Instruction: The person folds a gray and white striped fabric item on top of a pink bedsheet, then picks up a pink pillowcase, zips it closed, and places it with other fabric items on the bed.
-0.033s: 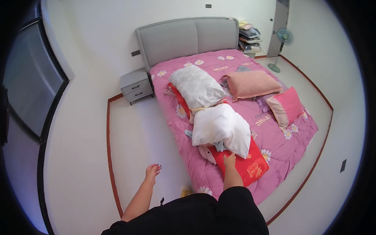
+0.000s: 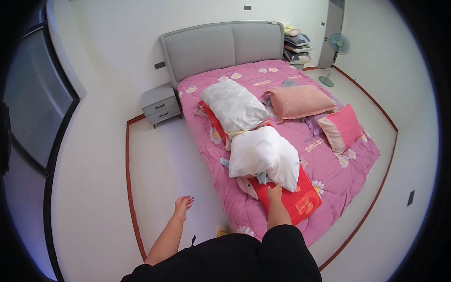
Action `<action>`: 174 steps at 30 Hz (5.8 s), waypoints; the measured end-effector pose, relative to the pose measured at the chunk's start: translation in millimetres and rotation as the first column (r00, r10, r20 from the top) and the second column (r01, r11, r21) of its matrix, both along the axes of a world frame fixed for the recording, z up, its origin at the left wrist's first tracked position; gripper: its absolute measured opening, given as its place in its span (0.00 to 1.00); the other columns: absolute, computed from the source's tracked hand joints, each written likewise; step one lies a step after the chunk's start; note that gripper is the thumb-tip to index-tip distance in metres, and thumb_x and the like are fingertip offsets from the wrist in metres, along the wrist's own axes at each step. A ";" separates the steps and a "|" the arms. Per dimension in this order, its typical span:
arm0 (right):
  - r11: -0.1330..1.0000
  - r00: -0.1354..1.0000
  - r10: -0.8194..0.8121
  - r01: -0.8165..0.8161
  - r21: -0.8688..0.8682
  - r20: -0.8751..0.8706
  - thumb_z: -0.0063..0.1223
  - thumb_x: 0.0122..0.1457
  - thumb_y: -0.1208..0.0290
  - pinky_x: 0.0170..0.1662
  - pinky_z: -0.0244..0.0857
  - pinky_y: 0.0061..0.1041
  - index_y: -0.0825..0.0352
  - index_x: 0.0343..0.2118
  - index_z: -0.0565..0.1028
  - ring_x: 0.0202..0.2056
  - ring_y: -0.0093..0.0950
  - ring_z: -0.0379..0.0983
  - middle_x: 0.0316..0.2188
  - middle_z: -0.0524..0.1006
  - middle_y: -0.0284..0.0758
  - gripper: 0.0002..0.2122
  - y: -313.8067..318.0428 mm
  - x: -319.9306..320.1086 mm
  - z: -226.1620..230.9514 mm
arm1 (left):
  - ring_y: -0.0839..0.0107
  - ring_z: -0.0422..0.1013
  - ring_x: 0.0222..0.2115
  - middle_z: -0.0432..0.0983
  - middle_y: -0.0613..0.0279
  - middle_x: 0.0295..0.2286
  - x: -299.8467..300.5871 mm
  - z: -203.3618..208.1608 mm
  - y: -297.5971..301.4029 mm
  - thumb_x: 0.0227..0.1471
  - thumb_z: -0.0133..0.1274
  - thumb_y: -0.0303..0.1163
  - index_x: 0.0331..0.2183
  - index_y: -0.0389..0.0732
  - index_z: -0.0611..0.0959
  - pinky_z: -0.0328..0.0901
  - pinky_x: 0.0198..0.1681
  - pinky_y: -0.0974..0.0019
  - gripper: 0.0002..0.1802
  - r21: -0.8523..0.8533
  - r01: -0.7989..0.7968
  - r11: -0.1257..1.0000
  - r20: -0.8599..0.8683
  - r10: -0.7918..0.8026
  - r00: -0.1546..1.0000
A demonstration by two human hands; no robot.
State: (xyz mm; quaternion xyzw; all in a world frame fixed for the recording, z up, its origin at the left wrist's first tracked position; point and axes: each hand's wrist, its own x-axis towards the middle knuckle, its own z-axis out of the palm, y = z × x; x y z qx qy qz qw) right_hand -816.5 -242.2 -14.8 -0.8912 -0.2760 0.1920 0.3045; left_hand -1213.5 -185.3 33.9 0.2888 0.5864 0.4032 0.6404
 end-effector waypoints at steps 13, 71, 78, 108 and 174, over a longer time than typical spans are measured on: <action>0.993 0.973 -0.079 0.057 0.103 0.219 0.55 0.41 0.65 0.48 0.54 0.32 0.74 0.45 0.60 0.45 0.43 0.60 0.42 0.64 0.50 0.28 151.6 -35.3 -0.7 | 0.80 0.68 0.24 0.73 0.66 0.25 71.9 -13.1 214.2 0.46 0.44 0.28 0.31 0.42 0.71 0.60 0.23 0.79 0.07 0.015 0.402 0.915 0.067 -0.402 0.913; 0.294 0.193 0.339 0.908 0.299 -0.921 0.43 0.49 0.65 0.48 0.56 0.36 0.68 0.42 0.65 0.43 0.34 0.64 0.41 0.69 0.39 0.17 206.1 36.6 72.9 | 0.62 0.64 0.41 0.65 0.54 0.42 223.7 -23.7 336.5 0.44 0.48 0.48 0.47 0.43 0.61 0.59 0.43 0.60 0.31 -0.388 0.702 0.597 0.112 -0.726 0.679; 0.399 0.387 0.133 0.822 0.406 -0.913 0.41 0.52 0.68 0.49 0.56 0.30 0.70 0.45 0.62 0.44 0.31 0.64 0.42 0.67 0.39 0.18 147.8 6.2 124.1 | 0.60 0.65 0.39 0.66 0.51 0.39 267.7 2.2 324.8 0.38 0.55 0.28 0.45 0.37 0.61 0.63 0.40 0.60 0.31 -0.214 0.743 0.634 0.455 -0.608 0.650; 0.765 0.755 -0.475 0.608 0.211 -0.452 0.44 0.49 0.72 0.29 0.60 0.18 0.72 0.25 0.70 0.24 0.20 0.66 0.20 0.72 0.32 0.07 14.0 -5.9 86.3 | 0.65 0.67 0.36 0.67 0.54 0.38 312.9 11.6 239.7 0.36 0.47 0.18 0.45 0.36 0.62 0.62 0.38 0.66 0.29 0.032 0.956 0.293 0.125 -0.950 0.287; 0.679 0.694 0.680 -0.718 0.157 0.236 0.57 0.36 0.58 0.46 0.55 0.32 0.65 0.43 0.67 0.46 0.39 0.61 0.45 0.65 0.44 0.28 117.6 98.3 96.3 | 0.69 0.68 0.20 0.72 0.56 0.18 359.8 18.0 309.2 0.32 0.52 0.28 0.23 0.35 0.78 0.61 0.26 0.68 0.10 0.357 0.657 0.664 -0.506 -0.455 0.733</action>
